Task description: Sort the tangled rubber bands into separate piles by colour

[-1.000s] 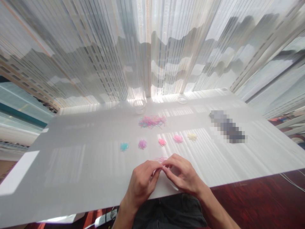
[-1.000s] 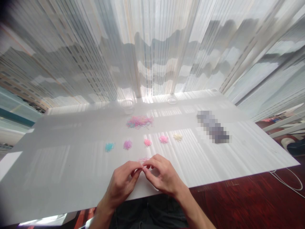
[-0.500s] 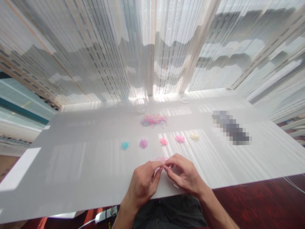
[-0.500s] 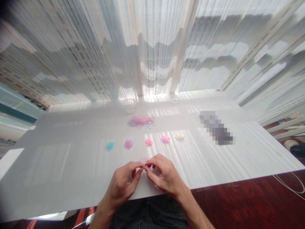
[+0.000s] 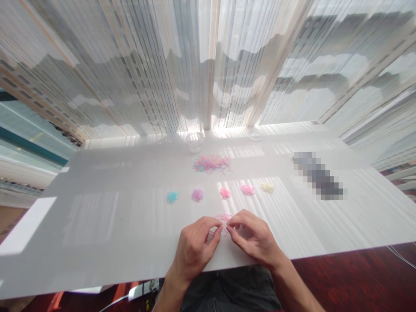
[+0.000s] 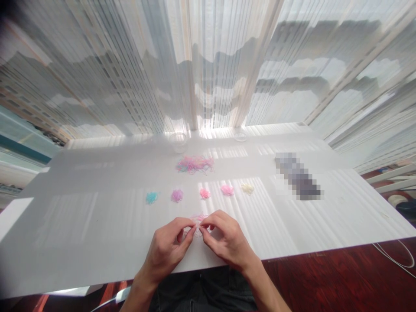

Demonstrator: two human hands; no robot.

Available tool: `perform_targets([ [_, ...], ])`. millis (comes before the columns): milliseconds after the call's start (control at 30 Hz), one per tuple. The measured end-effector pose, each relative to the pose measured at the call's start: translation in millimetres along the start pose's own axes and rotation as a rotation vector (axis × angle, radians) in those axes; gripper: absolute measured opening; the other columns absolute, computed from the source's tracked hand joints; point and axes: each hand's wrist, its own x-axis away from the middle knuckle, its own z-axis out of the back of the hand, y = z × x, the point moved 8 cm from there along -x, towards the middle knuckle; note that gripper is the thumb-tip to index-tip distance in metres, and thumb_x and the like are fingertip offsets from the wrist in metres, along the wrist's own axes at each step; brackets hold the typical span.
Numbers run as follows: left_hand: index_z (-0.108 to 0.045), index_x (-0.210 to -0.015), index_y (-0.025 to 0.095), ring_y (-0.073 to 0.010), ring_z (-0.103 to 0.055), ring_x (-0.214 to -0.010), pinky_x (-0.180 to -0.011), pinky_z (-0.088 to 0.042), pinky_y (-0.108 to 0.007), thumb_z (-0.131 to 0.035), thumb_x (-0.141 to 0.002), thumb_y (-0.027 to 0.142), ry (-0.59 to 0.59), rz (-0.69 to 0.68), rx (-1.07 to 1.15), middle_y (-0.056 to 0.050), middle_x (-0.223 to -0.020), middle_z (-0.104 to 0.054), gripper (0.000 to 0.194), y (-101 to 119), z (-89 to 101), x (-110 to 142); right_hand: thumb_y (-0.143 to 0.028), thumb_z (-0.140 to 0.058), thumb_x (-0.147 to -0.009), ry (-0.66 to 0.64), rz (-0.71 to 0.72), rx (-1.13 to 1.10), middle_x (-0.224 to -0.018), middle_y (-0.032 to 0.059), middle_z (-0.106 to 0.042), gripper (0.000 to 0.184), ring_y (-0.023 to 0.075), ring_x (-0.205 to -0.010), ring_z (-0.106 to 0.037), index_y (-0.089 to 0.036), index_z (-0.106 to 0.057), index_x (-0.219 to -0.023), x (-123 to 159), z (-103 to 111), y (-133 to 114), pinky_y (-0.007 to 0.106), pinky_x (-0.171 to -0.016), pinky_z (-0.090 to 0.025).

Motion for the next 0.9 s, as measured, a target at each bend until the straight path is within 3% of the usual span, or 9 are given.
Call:
perform_targets([
  [300,-0.066,-0.105,0.02,-0.0114,-0.063,-0.061,-0.06,-0.055,-0.023,-0.059,-0.1,0.018,0.01,0.011,0.024,-0.005,-0.091,-0.076,0.009,-0.6,1.3,0.5,-0.018,-0.063,-0.097,-0.03,0.031,0.054,-0.082,0.0019,-0.067,0.007,0.0155,-0.073,-0.065,-0.024,-0.067,-0.099,-1.6,-2.6,-1.8,0.027,-0.067,-0.054],
  [900,-0.066,-0.109,0.021,-0.012,-0.063,-0.064,-0.059,-0.054,-0.023,-0.063,-0.097,0.011,0.003,-0.004,0.11,-0.005,-0.097,-0.077,0.016,0.8,1.6,0.7,-0.018,-0.065,-0.097,-0.031,0.047,0.043,-0.082,0.0015,-0.067,0.008,0.0154,-0.073,-0.066,-0.024,-0.069,-0.101,-2.2,-3.4,-3.2,0.027,-0.067,-0.054],
])
